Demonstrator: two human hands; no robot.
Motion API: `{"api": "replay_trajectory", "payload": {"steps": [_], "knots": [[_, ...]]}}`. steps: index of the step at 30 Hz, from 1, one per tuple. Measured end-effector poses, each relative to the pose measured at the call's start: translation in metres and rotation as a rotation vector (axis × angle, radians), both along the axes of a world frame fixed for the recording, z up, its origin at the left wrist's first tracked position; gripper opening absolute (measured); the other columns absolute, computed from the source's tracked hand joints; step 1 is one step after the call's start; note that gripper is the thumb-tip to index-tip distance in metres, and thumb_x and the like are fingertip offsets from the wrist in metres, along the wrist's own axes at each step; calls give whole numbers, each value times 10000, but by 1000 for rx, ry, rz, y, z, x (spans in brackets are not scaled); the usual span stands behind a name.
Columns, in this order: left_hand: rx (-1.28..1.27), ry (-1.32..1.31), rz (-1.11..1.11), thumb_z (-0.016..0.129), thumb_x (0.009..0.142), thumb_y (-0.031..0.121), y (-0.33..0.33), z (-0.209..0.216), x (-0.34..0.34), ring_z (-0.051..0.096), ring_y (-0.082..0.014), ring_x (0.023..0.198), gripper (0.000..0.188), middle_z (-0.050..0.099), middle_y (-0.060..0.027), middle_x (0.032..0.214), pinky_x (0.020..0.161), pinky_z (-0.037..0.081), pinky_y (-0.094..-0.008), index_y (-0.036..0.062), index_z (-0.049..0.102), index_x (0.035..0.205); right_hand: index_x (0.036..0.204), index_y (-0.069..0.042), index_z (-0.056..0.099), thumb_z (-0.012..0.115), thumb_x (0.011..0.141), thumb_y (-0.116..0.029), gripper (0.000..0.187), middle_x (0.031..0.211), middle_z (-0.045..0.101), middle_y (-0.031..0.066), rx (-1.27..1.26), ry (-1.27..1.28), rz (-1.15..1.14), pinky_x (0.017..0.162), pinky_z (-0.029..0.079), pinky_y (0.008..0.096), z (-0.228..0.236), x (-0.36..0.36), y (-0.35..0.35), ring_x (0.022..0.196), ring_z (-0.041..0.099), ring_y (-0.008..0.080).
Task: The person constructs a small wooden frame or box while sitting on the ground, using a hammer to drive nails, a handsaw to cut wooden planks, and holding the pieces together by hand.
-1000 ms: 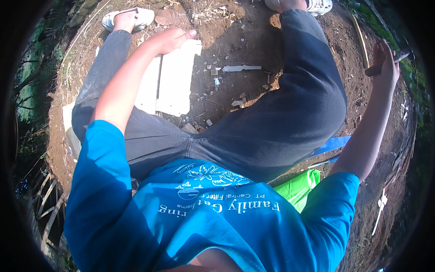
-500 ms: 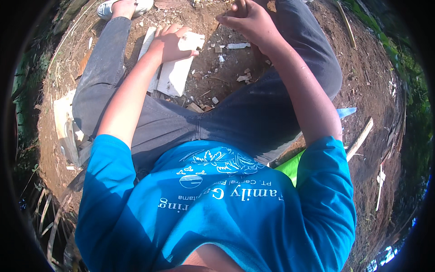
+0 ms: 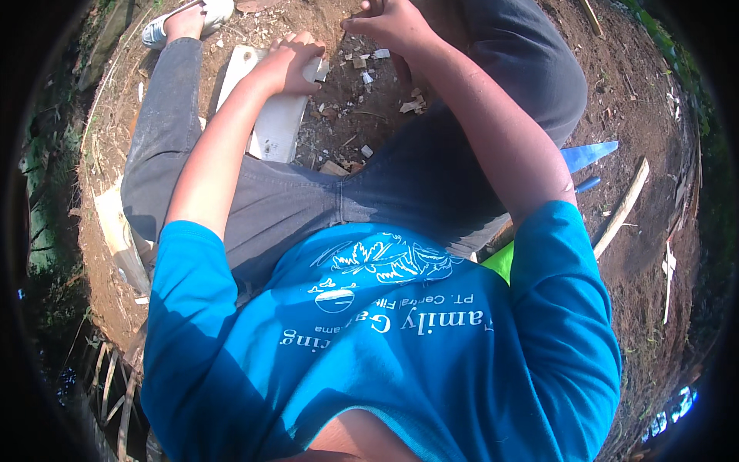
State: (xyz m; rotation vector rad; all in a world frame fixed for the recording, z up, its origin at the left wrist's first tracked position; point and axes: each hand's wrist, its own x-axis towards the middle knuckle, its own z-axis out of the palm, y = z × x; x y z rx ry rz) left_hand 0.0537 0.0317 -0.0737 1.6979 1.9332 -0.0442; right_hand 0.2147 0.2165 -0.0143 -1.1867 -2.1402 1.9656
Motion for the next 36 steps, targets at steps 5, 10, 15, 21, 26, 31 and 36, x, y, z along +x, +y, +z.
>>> {"api": "replay_trajectory", "payload": {"steps": [5, 10, 15, 21, 26, 31, 36], "knots": [[127, 11, 58, 828, 687, 426, -8, -9, -1, 540, -338, 1287, 703, 585, -115, 1259, 1150, 352, -567, 206, 589, 1311, 904, -62, 621, 822, 807, -147, 239, 783, 638, 3, -5, 43, 28, 648, 489, 296, -2, -3, -1, 723, 581, 105], [81, -47, 75, 821, 695, 404, -8, -14, 1, 536, -339, 1277, 594, 587, -97, 1208, 1149, 339, -560, 234, 618, 1226, 889, -60, 610, 831, 785, -173, 269, 783, 637, 13, -2, 56, 21, 662, 493, 317, -3, -3, 0, 724, 584, 126], [88, 32, 62, 870, 688, 452, -6, -5, 5, 494, -321, 1334, 634, 579, -86, 1293, 1208, 253, -529, 229, 645, 1237, 881, -54, 592, 834, 776, -193, 298, 763, 638, 55, 110, -6, 32, 655, 508, 350, -2, 1, -9, 710, 604, 151], [263, 81, 190, 898, 669, 488, -37, -9, -3, 384, -340, 1450, 813, 486, -83, 1515, 1218, 271, -522, 209, 609, 1376, 875, -39, 592, 822, 794, -197, 291, 745, 660, 108, 207, 75, 103, 638, 523, 392, -12, -12, -41, 676, 645, 208], [279, -259, 410, 786, 816, 163, -44, 7, -6, 575, -278, 1284, 476, 640, -108, 1338, 1107, 441, -405, 158, 683, 1280, 833, -33, 606, 814, 793, -179, 257, 756, 661, 169, 313, 83, 266, 657, 522, 418, -30, -21, -50, 707, 670, 290], [406, -677, 793, 685, 893, 9, -51, -2, 7, 666, -182, 1126, 423, 724, -98, 1185, 968, 526, -328, 33, 608, 1308, 858, -40, 610, 806, 784, -159, 241, 781, 661, 196, 375, 138, 322, 672, 517, 440, -36, -31, -65, 749, 675, 344], [475, -860, 1033, 694, 905, -15, -44, -8, 38, 676, -162, 1086, 447, 716, -130, 1189, 929, 538, -305, 6, 556, 1330, 870, -41, 606, 793, 784, -147, 231, 790, 669, 200, 469, 153, 345, 680, 518, 449, -40, -31, -67, 766, 679, 373]]}}
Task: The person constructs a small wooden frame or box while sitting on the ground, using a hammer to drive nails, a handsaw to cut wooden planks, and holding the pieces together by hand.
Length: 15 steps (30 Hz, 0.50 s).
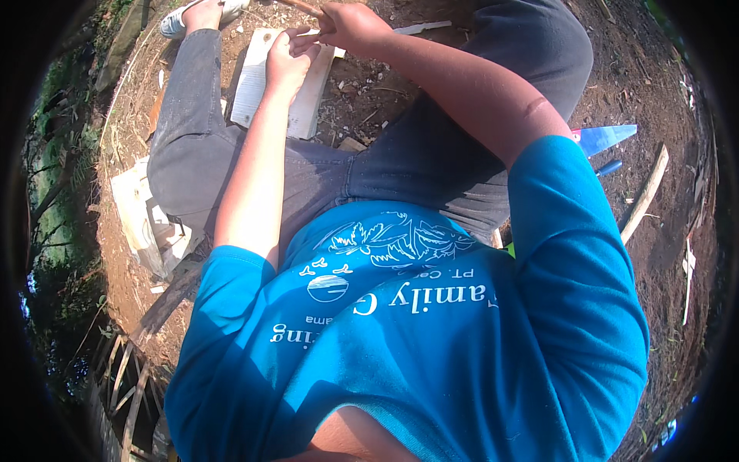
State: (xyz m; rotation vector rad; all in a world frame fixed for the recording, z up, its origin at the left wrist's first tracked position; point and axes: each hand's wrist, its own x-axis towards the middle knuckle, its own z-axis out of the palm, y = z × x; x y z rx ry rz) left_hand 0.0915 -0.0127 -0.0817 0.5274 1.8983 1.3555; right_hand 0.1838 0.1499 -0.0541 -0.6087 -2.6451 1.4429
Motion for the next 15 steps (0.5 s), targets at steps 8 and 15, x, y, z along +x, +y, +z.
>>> {"api": "replay_trajectory", "payload": {"steps": [8, 15], "knots": [[-52, 35, 39, 788, 891, 76, -1, -4, 1, 714, -172, 1014, 450, 753, -127, 1101, 879, 559, -303, 15, 571, 1280, 889, -40, 617, 797, 787, -164, 242, 809, 679, 202, 10, -38, 27, 695, 525, 451, 3, -1, 0, 790, 681, 384], [-179, 319, -42, 858, 837, 178, 3, -3, 10, 728, -146, 921, 455, 775, -95, 989, 856, 563, -303, 49, 600, 1187, 889, -32, 625, 813, 795, -241, 296, 853, 693, 208, 86, -29, 62, 730, 526, 469, 1, 1, 4, 836, 684, 392]]}}
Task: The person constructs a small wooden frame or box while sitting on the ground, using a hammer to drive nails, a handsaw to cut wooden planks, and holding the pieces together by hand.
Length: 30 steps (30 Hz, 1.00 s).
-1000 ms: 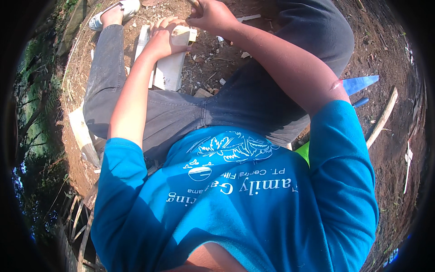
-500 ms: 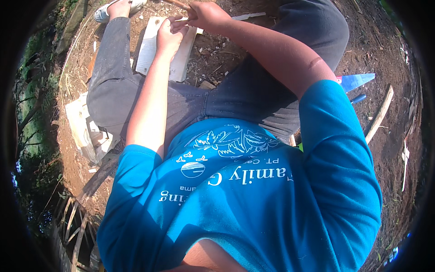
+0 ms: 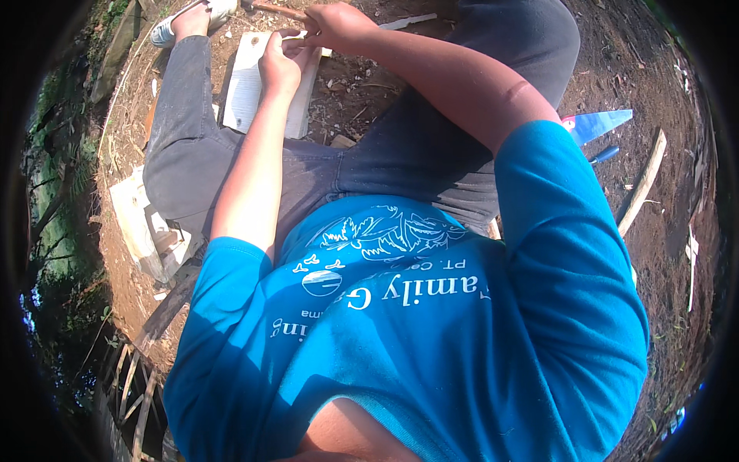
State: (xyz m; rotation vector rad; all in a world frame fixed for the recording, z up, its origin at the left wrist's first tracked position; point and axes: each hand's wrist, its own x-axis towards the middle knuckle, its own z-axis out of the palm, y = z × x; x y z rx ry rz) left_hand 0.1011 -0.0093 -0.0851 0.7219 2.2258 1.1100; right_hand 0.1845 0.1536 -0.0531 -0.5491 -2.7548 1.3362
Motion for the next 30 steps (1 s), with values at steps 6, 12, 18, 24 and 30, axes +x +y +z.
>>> {"api": "replay_trajectory", "payload": {"steps": [6, 12, 18, 24, 30], "knots": [[43, -76, 61, 840, 838, 136, 2, -9, 0, 711, -128, 887, 407, 766, -74, 954, 839, 562, -275, 40, 584, 1140, 924, 1, 620, 658, 977, -239, 248, 812, 680, 221, -92, 125, -165, 690, 522, 447, 37, 16, 10, 768, 690, 377], [196, -56, 43, 837, 801, 78, -2, -24, -2, 741, -123, 842, 348, 773, -81, 936, 776, 588, -264, 48, 606, 1059, 1012, -43, 580, 688, 998, -312, 290, 772, 597, 58, -9, 239, 18, 687, 489, 353, 79, 68, 8, 706, 575, 174], [149, -2, 72, 836, 794, 100, -8, -23, -7, 738, -112, 836, 350, 784, -55, 922, 776, 585, -268, 65, 618, 1066, 1037, 12, 634, 596, 1018, -330, 345, 914, 686, 227, 5, -105, 15, 780, 526, 479, 64, 82, -10, 857, 675, 409], [86, -7, 50, 853, 818, 140, -6, -23, -5, 717, -107, 863, 405, 780, -79, 964, 787, 575, -263, 34, 587, 1105, 1044, -17, 644, 608, 1022, -337, 323, 812, 660, 198, 18, 87, -22, 698, 511, 442, 73, 82, -13, 731, 645, 355], [117, 16, 66, 839, 820, 134, -6, -20, -4, 705, -105, 837, 403, 777, -59, 958, 771, 568, -270, 51, 591, 1127, 1069, -29, 639, 606, 1009, -301, 281, 840, 678, 230, -68, 95, -149, 721, 536, 463, 95, 83, -23, 811, 682, 420]]}}
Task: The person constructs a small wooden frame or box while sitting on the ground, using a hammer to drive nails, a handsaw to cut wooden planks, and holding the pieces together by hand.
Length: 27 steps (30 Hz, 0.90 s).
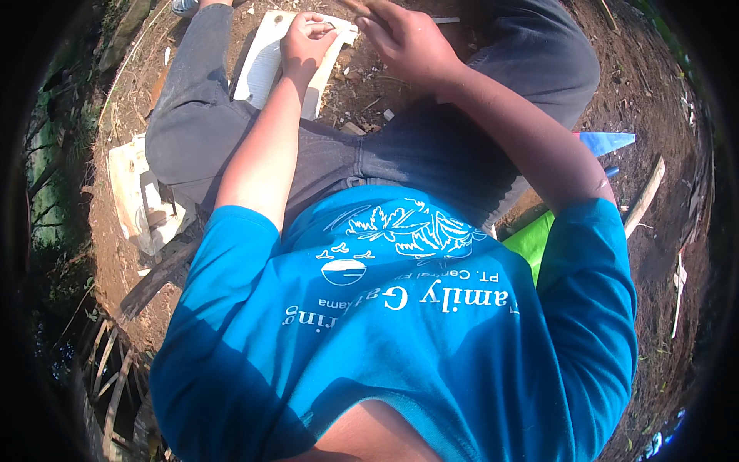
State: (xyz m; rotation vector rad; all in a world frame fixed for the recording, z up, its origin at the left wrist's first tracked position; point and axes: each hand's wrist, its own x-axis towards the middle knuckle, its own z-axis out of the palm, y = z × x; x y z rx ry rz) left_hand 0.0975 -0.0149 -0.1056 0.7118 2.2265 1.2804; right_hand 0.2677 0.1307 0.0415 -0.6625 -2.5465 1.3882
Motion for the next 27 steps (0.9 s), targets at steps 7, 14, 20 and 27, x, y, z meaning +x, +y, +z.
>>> {"api": "replay_trajectory", "payload": {"steps": [7, 14, 20, 27], "knots": [[6, 28, -69, 834, 827, 151, 0, -2, 1, 716, -107, 850, 390, 788, -52, 917, 783, 570, -268, 59, 594, 1121, 1118, -49, 628, 614, 1035, -288, 253, 749, 614, 150, 176, -208, 113, 646, 493, 361, -47, 10, 3, 649, 599, 245], [60, -103, -82, 809, 849, 123, -4, -12, -7, 714, -120, 920, 184, 777, -46, 1006, 856, 568, -276, 75, 761, 1021, 912, -3, 584, 621, 1020, -208, 235, 638, 463, 87, -198, -39, -150, 553, 380, 370, -13, -3, 6, 592, 419, 172], [113, -276, -135, 787, 902, 103, -9, -14, -13, 708, -118, 979, 168, 775, -54, 1033, 901, 556, -270, 47, 766, 1058, 975, -11, 632, 631, 1015, -219, 212, 653, 515, 49, -167, 2, -126, 539, 373, 375, -10, 9, 4, 589, 414, 160], [68, -295, -125, 791, 906, 119, -5, -18, -14, 695, -96, 961, 153, 773, -37, 1022, 882, 544, -260, 65, 766, 1047, 1016, -16, 620, 597, 1020, -345, 329, 756, 642, 195, -28, -104, 47, 673, 497, 470, -42, 17, -3, 721, 660, 377]]}}
